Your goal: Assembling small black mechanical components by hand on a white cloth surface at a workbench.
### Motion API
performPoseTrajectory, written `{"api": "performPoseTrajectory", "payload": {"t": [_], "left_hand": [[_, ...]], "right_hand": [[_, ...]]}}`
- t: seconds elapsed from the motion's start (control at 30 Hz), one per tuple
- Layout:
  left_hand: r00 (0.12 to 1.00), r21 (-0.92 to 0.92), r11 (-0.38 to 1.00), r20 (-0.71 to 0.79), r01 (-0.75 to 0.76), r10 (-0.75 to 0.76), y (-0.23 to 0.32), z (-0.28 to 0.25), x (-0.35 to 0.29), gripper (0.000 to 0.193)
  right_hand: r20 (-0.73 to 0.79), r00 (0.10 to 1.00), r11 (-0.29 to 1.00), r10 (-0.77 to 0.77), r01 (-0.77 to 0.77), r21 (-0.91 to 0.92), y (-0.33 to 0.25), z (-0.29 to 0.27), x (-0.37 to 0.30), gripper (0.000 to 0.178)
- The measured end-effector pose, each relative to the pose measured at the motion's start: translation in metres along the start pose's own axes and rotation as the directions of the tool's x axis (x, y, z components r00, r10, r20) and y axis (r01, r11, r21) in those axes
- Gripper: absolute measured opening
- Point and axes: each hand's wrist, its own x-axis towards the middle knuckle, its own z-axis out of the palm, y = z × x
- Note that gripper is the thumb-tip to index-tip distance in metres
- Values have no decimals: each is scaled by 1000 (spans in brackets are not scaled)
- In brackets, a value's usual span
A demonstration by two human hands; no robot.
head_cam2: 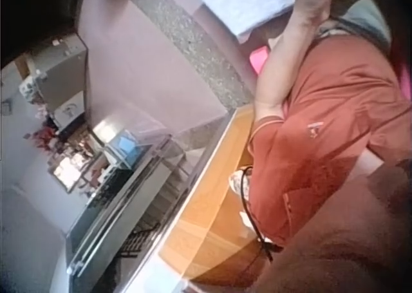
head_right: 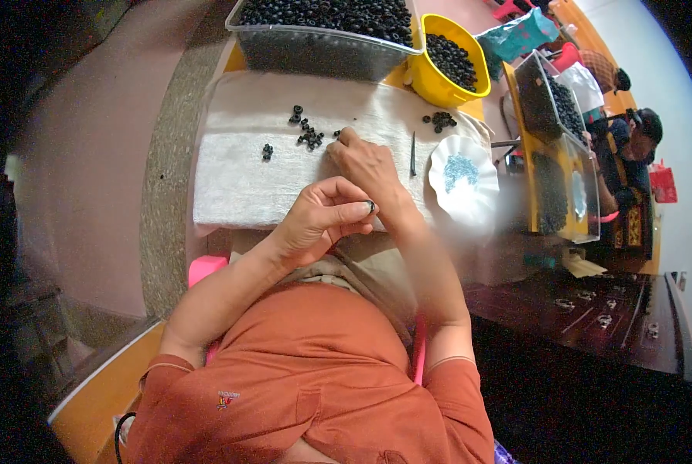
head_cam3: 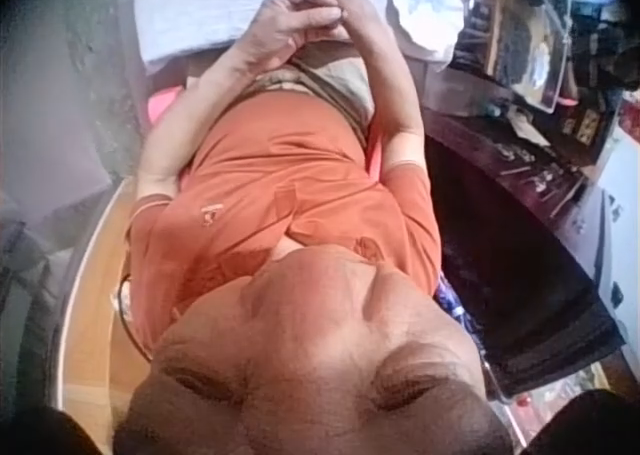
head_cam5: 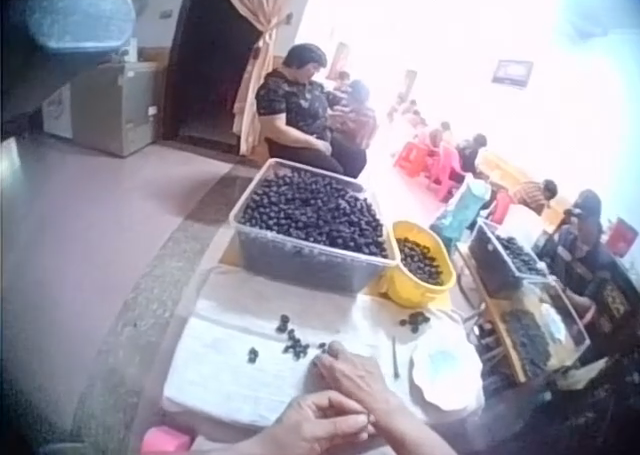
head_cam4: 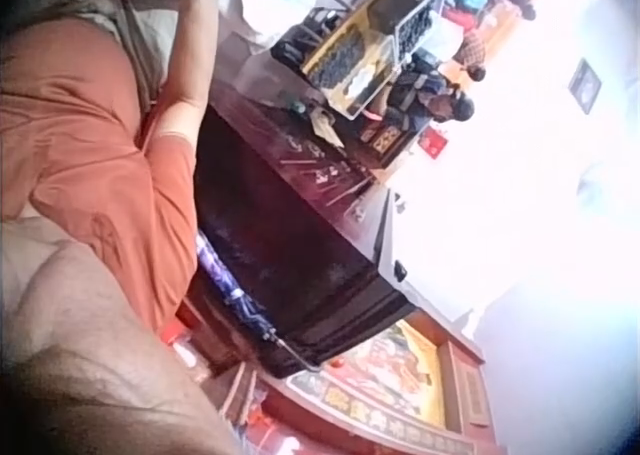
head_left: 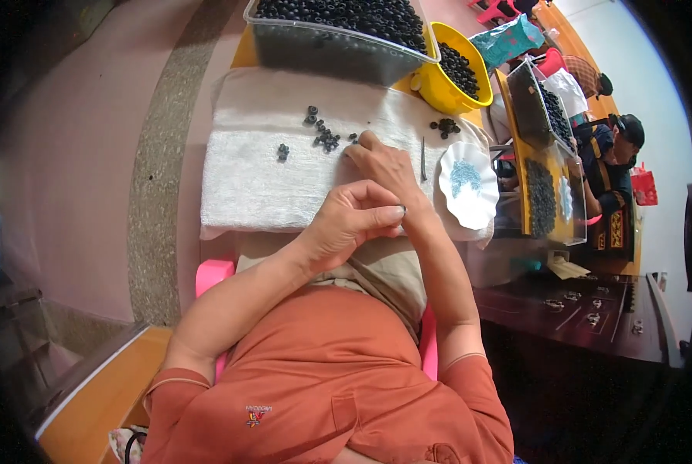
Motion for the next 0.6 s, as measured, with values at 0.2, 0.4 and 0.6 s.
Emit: {"api": "performPoseTrajectory", "payload": {"t": [0.2, 0.4, 0.6], "left_hand": [[1000, -2, 1000, 5, 8, -8, 2, 2, 0, 11], [999, 34, 999, -38, 10, -9, -1, 1, 0, 10], [999, 41, 999, -50, 11, -9, 0, 3, 0, 10]], "right_hand": [[-86, 986, 990, -140, 136, -44, -4, 0, -10, 13], [-56, 969, 971, -240, 239, -20, -1, 0, -15, 16], [-56, 972, 971, -229, 232, 61, -6, -7, -21, 14]]}}
